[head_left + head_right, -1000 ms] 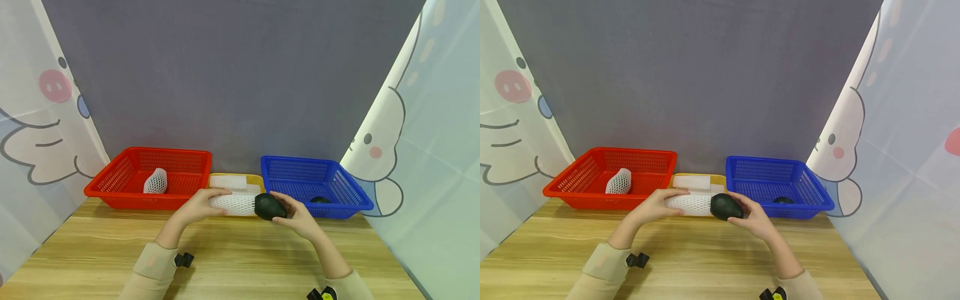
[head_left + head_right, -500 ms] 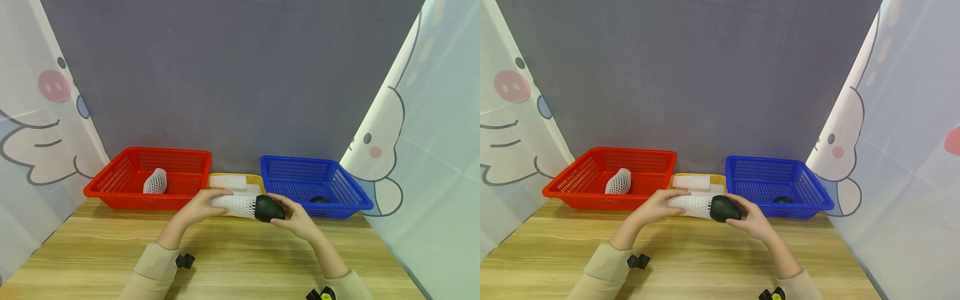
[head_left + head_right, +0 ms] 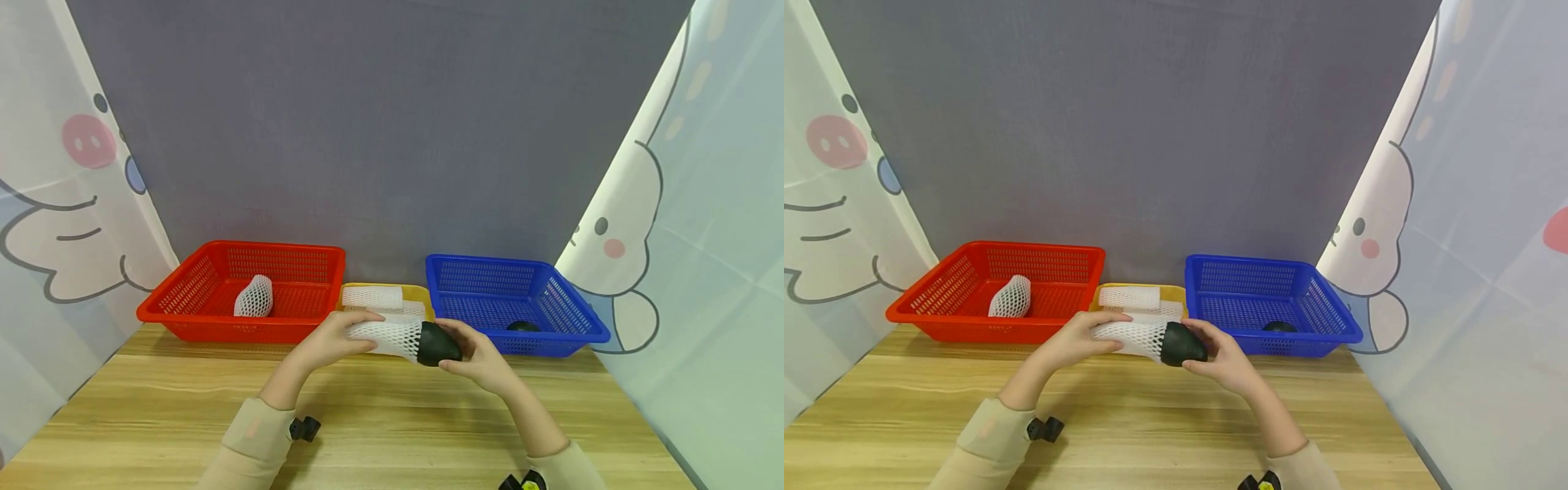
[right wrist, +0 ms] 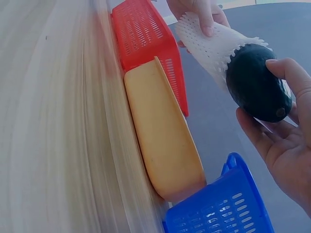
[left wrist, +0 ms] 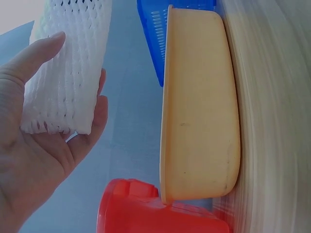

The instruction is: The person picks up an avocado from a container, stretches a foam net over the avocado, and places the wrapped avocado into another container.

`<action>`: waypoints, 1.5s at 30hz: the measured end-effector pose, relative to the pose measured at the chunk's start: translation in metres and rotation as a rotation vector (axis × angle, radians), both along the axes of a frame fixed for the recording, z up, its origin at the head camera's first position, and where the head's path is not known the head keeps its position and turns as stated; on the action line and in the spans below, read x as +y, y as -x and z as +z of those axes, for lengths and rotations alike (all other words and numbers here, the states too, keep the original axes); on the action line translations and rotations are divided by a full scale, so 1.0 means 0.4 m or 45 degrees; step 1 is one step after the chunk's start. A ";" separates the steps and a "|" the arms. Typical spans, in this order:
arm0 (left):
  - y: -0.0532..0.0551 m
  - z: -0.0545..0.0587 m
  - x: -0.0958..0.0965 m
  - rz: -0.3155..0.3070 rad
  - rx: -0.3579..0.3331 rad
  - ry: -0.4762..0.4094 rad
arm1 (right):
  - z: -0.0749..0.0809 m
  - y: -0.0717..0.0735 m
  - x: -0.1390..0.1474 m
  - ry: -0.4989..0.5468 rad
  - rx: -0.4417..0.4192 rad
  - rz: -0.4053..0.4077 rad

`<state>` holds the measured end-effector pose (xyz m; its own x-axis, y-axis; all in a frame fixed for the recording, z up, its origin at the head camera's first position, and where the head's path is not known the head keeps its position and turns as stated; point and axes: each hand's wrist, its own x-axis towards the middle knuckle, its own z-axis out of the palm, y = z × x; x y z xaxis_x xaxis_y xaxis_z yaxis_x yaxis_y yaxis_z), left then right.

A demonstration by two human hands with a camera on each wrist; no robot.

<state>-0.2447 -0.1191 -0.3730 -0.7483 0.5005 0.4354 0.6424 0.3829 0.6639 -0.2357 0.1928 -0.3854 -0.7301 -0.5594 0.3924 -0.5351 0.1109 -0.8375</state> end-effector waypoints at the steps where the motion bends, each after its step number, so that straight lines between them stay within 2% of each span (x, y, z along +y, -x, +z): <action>1: 0.002 -0.002 0.000 -0.008 0.003 -0.002 | -0.001 0.001 0.000 0.004 -0.002 0.001; 12: 0.001 -0.013 0.011 -0.035 -0.004 -0.014 | -0.008 -0.001 -0.009 0.061 -0.028 0.021; 18: -0.002 -0.016 0.020 -0.048 0.020 0.003 | -0.008 -0.003 -0.014 0.078 -0.039 0.048; 31: -0.008 -0.015 0.038 -0.067 0.021 0.000 | -0.016 -0.009 -0.021 0.039 -0.010 0.012; 40: -0.012 -0.014 0.049 -0.074 0.014 0.014 | -0.016 -0.008 -0.028 0.075 0.034 0.046; 45: -0.010 -0.018 0.052 -0.067 0.001 0.026 | -0.018 -0.008 -0.030 0.091 0.013 0.045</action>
